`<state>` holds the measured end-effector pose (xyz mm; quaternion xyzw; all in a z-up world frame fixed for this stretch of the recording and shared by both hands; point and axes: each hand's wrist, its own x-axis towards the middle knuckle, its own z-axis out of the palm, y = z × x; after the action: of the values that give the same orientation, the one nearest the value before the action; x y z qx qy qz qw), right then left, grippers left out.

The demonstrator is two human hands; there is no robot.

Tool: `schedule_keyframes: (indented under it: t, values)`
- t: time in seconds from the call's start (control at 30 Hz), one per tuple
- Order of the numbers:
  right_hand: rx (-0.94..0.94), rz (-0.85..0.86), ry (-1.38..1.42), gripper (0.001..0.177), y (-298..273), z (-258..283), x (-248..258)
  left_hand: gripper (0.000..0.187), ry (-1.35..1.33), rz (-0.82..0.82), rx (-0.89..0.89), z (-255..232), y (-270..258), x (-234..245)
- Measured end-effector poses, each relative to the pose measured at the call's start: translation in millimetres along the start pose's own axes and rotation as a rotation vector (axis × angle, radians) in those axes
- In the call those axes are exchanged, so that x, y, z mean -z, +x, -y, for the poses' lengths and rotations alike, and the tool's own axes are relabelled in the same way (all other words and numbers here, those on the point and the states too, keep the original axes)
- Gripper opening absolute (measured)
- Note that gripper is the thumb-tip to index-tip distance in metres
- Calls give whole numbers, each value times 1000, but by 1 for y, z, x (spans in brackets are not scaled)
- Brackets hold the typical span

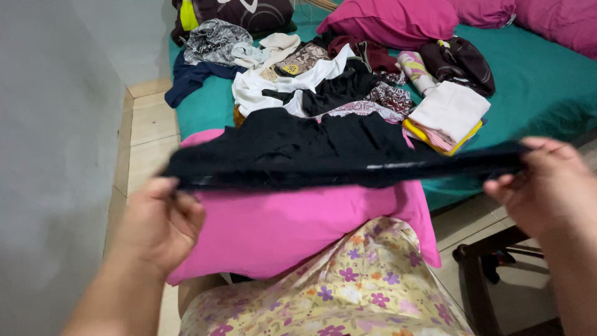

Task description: The person folds a white t-shirt, then folds and stacks several pairs of socks on a pink pillow. The person then folds a black garment and places it into a yellow laundry basket.

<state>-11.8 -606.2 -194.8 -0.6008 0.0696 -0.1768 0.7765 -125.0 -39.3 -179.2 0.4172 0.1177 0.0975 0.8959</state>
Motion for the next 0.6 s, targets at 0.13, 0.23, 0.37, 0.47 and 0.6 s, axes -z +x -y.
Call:
schedule_keyframes:
  t: [0.13,0.23,0.37,0.47,0.6]
  values:
    - [-206,556,656,28,40,26,19,15,-181,298,-130,-45,-17,-17]
    - [-305,605,683,36,68,37,11,31,64,184,-332,-52,-14,-46]
    - [-110,275,212,35,87,55,-27,67,151,-90,-99,-37,27,-74]
    - [-409,158,27,27,110,40,-107,84,64,1,263,-22,73,-91]
    - [-163,425,329,24,151,88,-152,99,16,82,81,-85,145,-122]
